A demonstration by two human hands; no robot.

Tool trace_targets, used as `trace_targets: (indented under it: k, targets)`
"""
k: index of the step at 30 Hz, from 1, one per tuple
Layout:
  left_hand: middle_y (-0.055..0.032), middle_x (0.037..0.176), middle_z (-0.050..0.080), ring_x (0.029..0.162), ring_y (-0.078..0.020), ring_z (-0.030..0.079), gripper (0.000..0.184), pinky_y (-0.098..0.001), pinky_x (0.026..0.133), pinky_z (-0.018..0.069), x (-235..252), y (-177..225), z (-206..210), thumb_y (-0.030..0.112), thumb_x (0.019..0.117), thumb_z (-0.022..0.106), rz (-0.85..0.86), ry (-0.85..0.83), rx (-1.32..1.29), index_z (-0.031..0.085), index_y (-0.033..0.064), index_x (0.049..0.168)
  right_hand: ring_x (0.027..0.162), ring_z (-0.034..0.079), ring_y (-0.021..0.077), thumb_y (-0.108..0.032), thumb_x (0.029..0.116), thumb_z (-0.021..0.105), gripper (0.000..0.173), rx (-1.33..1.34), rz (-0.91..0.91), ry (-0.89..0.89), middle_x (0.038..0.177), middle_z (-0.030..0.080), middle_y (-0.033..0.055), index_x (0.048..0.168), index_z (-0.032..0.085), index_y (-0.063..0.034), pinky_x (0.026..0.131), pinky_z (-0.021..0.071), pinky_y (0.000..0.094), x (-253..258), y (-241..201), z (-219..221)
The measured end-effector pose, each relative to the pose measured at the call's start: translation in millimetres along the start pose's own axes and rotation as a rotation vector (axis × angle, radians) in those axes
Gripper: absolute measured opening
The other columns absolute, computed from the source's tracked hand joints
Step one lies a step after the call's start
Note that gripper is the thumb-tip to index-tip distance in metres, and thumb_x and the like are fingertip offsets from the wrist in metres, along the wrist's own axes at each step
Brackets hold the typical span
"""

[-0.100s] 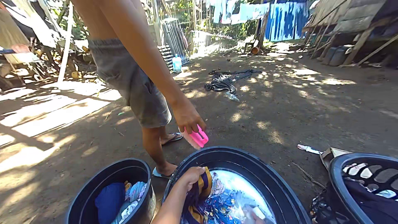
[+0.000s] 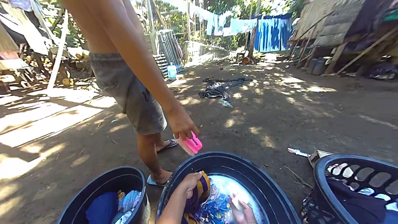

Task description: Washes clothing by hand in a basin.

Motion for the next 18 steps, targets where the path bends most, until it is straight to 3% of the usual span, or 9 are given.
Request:
trace_targets:
  k: [4, 7, 9, 10, 12, 15, 16, 17, 18]
  targets:
    - [-0.0210, 0.133, 0.059, 0.118, -0.0306, 0.060, 0.046, -0.0493, 0.099, 0.0494, 1, -17, 23, 0.032, 0.1126, 0.035, 0.036, 0.052, -0.232, 0.043, 0.0060, 0.149, 0.103, 0.068, 0.0234, 0.001, 0.1035, 0.045, 0.037, -0.358, -0.046, -0.174, 0.121, 0.067, 0.0184, 0.141, 0.044, 0.0022, 0.088, 0.0561, 0.0385, -57, 19, 147]
    - [-0.0194, 0.123, 0.061, 0.108, -0.0245, 0.061, 0.045, -0.0407, 0.092, 0.0503, -22, -31, 27, 0.029, 0.1132, 0.030, 0.215, 0.245, -0.304, 0.046, -0.0007, 0.142, 0.121, 0.059, 0.0289, -0.016, 0.1059, 0.054, 0.047, -0.809, -0.109, -0.225, 0.134, 0.059, 0.0241, 0.148, 0.045, 0.0025, 0.103, 0.0476, 0.0458, -123, 48, 198]
    - [-0.0267, 0.137, 0.057, 0.123, -0.0313, 0.058, 0.058, -0.0468, 0.105, 0.0462, -41, -55, 34, 0.034, 0.1127, 0.021, 0.318, 0.279, -0.195, 0.043, -0.0075, 0.146, 0.147, 0.039, 0.0379, -0.038, 0.1058, 0.053, 0.069, -1.022, -0.070, -0.306, 0.158, 0.040, 0.0262, 0.160, 0.030, -0.0031, 0.121, 0.0312, 0.0562, -135, 60, 194]
    - [-0.0249, 0.129, 0.060, 0.113, -0.0294, 0.061, 0.058, -0.0466, 0.097, 0.0493, -40, -68, 45, 0.035, 0.1128, 0.021, 0.286, 0.280, -0.216, 0.048, -0.0064, 0.142, 0.148, 0.037, 0.0409, -0.041, 0.1042, 0.055, 0.074, -1.010, -0.080, -0.268, 0.158, 0.038, 0.0282, 0.160, 0.028, -0.0016, 0.121, 0.0298, 0.0583, -129, 57, 183]
    - [-0.0170, 0.115, 0.062, 0.098, -0.0204, 0.061, 0.042, -0.0385, 0.085, 0.0516, -31, -91, 77, 0.026, 0.1119, 0.031, 0.213, 0.228, -0.261, 0.053, -0.0029, 0.132, 0.144, 0.042, 0.0402, -0.037, 0.1065, 0.053, 0.069, -0.918, -0.096, -0.134, 0.155, 0.041, 0.0298, 0.158, 0.030, 0.0036, 0.119, 0.0334, 0.0547, -105, 34, 152]
    - [-0.0228, 0.139, 0.055, 0.123, -0.0249, 0.056, 0.043, -0.0399, 0.105, 0.0459, -34, -93, 114, 0.019, 0.1113, 0.035, 0.222, -0.001, -0.252, 0.046, -0.0066, 0.144, 0.115, 0.057, 0.0360, -0.029, 0.1105, 0.042, 0.049, -0.811, -0.189, 0.160, 0.128, 0.059, 0.0318, 0.132, 0.054, 0.0124, 0.097, 0.0465, 0.0486, -107, -2, 127]
    - [-0.0241, 0.146, 0.051, 0.130, -0.0270, 0.052, 0.045, -0.0418, 0.110, 0.0416, -51, -80, 117, 0.019, 0.1118, 0.032, 0.203, -0.024, -0.253, 0.042, -0.0068, 0.147, 0.120, 0.058, 0.0361, -0.025, 0.1120, 0.035, 0.048, -0.911, -0.146, 0.172, 0.132, 0.059, 0.0311, 0.133, 0.056, 0.0122, 0.101, 0.0461, 0.0475, -125, -4, 135]
    - [-0.0256, 0.149, 0.047, 0.134, -0.0293, 0.050, 0.047, -0.0440, 0.112, 0.0373, -79, -57, 116, 0.018, 0.1125, 0.027, 0.156, -0.011, -0.278, 0.038, -0.0073, 0.150, 0.140, 0.047, 0.0335, -0.021, 0.1141, 0.026, 0.048, -1.044, 0.045, 0.071, 0.151, 0.049, 0.0260, 0.147, 0.046, 0.0072, 0.115, 0.0352, 0.0459, -145, 0, 152]
    - [-0.0236, 0.150, 0.047, 0.133, -0.0275, 0.049, 0.051, -0.0424, 0.112, 0.0367, -111, -30, 113, 0.024, 0.1136, 0.018, 0.075, 0.018, -0.317, 0.037, -0.0048, 0.151, 0.147, 0.040, 0.0335, -0.019, 0.1142, 0.025, 0.048, -1.171, 0.112, -0.078, 0.158, 0.041, 0.0240, 0.155, 0.037, 0.0037, 0.121, 0.0303, 0.0471, -153, 11, 162]
Point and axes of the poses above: each hand's wrist, its own x-axis towards the middle knuckle, its own z-axis out of the palm, y = z × x, the point moved 7 cm from there along x, towards the middle knuckle
